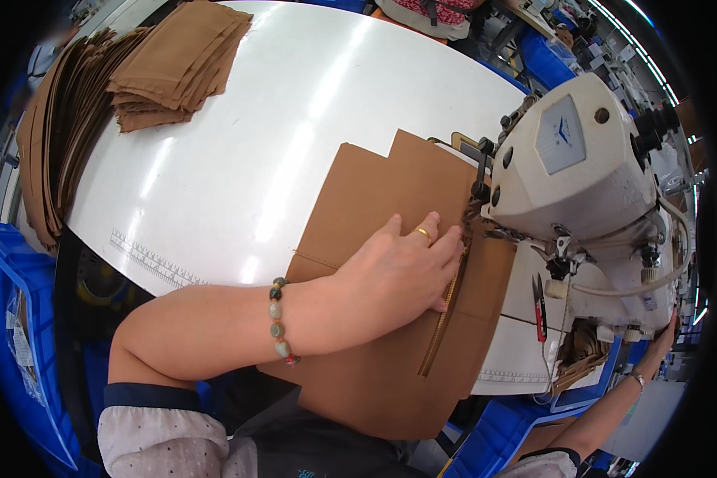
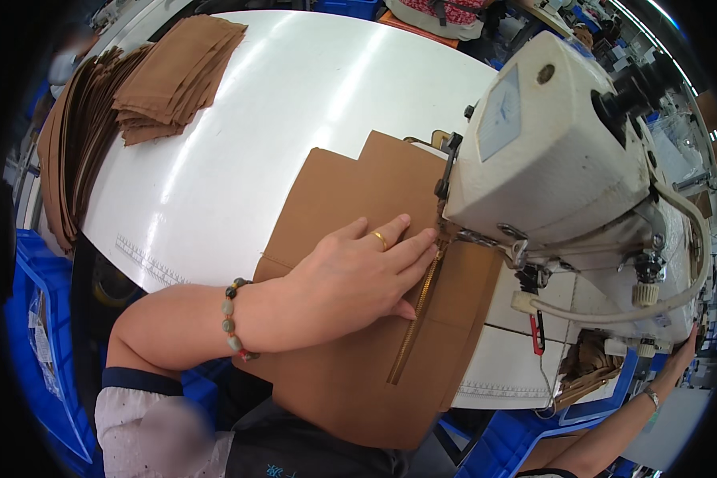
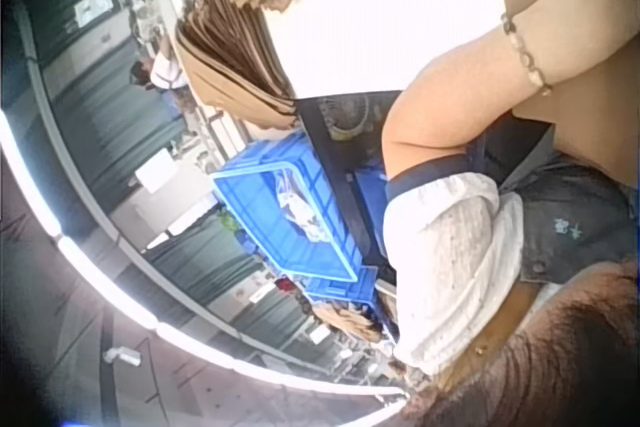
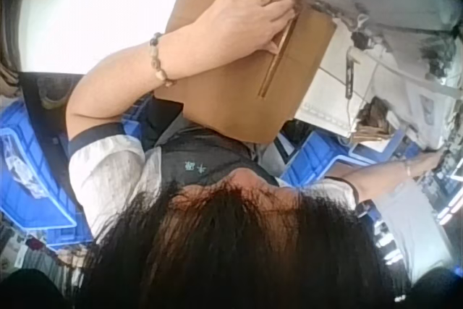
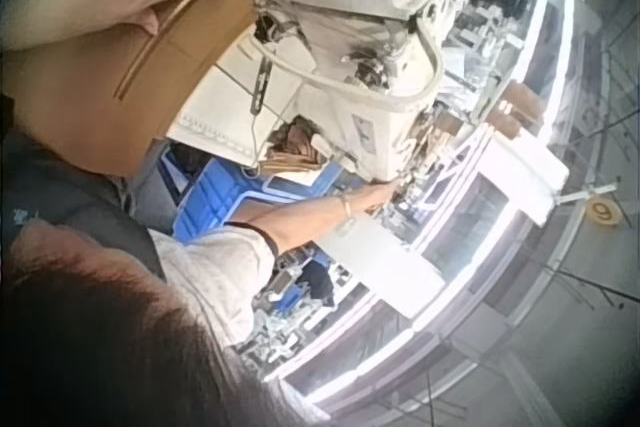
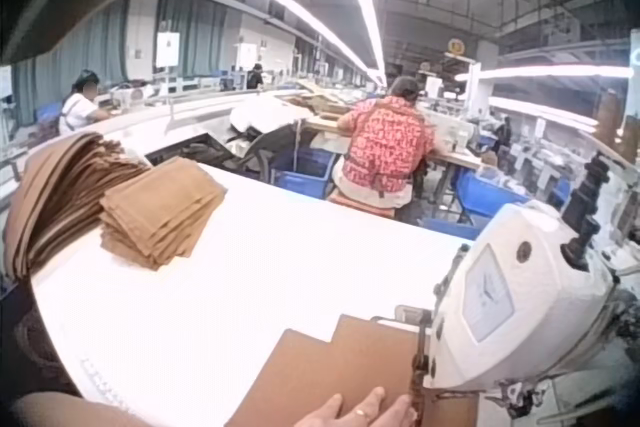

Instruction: The person aligns a fabric piece with a zipper and stitches them together using a sewing machine. They place the finished piece into a storage container and pick up another zipper.

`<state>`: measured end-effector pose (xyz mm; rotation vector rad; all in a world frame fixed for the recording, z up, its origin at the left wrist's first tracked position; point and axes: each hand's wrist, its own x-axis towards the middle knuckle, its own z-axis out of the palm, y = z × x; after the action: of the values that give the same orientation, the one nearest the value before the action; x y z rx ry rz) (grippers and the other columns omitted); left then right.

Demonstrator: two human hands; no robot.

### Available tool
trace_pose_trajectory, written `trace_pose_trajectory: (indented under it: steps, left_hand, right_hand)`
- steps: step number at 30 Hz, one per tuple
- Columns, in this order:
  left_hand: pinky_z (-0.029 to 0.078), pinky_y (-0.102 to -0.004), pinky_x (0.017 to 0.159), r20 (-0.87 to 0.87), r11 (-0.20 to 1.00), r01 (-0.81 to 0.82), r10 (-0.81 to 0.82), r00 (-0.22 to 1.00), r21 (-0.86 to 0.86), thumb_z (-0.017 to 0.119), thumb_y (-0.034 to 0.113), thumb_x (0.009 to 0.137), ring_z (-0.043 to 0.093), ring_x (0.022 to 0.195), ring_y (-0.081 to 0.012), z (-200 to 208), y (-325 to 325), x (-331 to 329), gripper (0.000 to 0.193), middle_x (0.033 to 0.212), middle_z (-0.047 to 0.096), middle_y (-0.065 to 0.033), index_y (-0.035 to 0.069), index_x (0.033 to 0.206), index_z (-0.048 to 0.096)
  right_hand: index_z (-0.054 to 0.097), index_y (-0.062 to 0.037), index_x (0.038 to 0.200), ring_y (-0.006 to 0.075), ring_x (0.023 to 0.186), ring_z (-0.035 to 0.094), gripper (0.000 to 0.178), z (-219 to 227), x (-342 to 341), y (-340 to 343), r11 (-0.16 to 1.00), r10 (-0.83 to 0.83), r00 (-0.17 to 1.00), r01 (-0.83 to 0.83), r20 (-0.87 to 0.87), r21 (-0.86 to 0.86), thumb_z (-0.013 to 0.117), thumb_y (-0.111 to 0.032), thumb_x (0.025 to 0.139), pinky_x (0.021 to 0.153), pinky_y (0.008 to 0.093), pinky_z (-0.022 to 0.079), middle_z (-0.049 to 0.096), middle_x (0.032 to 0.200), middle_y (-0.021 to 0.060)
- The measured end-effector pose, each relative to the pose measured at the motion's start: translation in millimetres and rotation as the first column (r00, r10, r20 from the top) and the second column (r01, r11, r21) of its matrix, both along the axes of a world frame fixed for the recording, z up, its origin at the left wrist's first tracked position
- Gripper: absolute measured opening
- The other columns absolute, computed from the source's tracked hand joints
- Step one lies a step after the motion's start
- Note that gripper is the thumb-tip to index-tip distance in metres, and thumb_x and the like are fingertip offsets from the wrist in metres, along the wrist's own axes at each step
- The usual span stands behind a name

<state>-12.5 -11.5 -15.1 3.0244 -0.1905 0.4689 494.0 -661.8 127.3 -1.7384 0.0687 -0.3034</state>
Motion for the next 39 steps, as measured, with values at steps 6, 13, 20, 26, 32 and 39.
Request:
trace_pose_trajectory:
  steps: [6,13,20,26,32,39]
  left_hand:
    - [0.053,-0.0366,0.091,-0.011,1.000,-0.001,0.001,1.000,0.004,0.063,0.052,0.093,0.058,0.131,-0.0283,0,0,1,0.069,0.147,0.058,-0.0088,0.001,0.138,0.063]
    - [0.054,-0.0391,0.095,-0.001,0.997,0.005,-0.005,1.000,-0.071,0.070,0.049,0.088,0.057,0.131,-0.0287,1,0,1,0.067,0.146,0.059,-0.0081,0.003,0.137,0.063]
    - [0.054,-0.0398,0.101,-0.028,0.998,0.002,-0.004,1.000,-0.059,0.072,0.048,0.086,0.058,0.133,-0.0278,8,1,3,0.068,0.146,0.059,-0.0073,0.004,0.137,0.063]
    - [0.053,-0.0379,0.102,-0.077,0.999,0.020,-0.022,0.997,-0.034,0.072,0.047,0.086,0.057,0.135,-0.0274,17,0,6,0.066,0.145,0.059,-0.0074,0.004,0.135,0.063]
    - [0.053,-0.0361,0.102,-0.123,0.999,0.034,-0.036,0.992,-0.023,0.072,0.046,0.086,0.057,0.133,-0.0285,23,-1,8,0.064,0.145,0.059,-0.0073,0.005,0.135,0.063]
    - [0.052,-0.0396,0.105,-0.090,1.000,0.018,-0.020,0.996,-0.023,0.073,0.046,0.086,0.057,0.133,-0.0309,24,-5,8,0.068,0.145,0.059,-0.0106,0.004,0.139,0.060]
  right_hand:
    - [0.059,0.0056,0.140,0.0270,0.126,0.061,0.064,-10,3,-4,0.995,-0.035,0.999,0.031,0.036,0.100,0.071,-0.042,0.099,0.107,0.0397,0.049,0.063,0.141,0.0149]
    - [0.059,0.0048,0.140,0.0261,0.127,0.060,0.064,-28,12,-10,0.970,-0.050,0.995,0.027,0.087,0.244,0.073,-0.041,0.098,0.109,0.0390,0.047,0.062,0.142,0.0140]
    - [0.060,0.0022,0.140,0.0254,0.127,0.060,0.060,-45,11,-12,0.929,-0.124,0.983,0.068,0.133,0.363,0.074,-0.039,0.098,0.109,0.0392,0.047,0.062,0.142,0.0131]
    - [0.063,0.0000,0.137,0.0269,0.121,0.065,0.054,-62,3,-5,0.933,-0.054,0.982,-0.015,0.182,0.358,0.073,-0.037,0.098,0.102,0.0423,0.054,0.065,0.136,0.0130]
    - [0.064,-0.0009,0.136,0.0248,0.117,0.066,0.051,-57,-42,49,0.952,-0.126,0.961,0.048,0.245,0.302,0.070,-0.038,0.101,0.099,0.0390,0.054,0.067,0.132,0.0119]
    - [0.071,0.0020,0.113,0.0228,0.103,0.068,0.026,-69,-265,276,0.859,0.317,0.501,0.208,0.805,-0.468,0.053,-0.016,0.109,0.092,0.0342,0.053,0.072,0.114,0.0148]
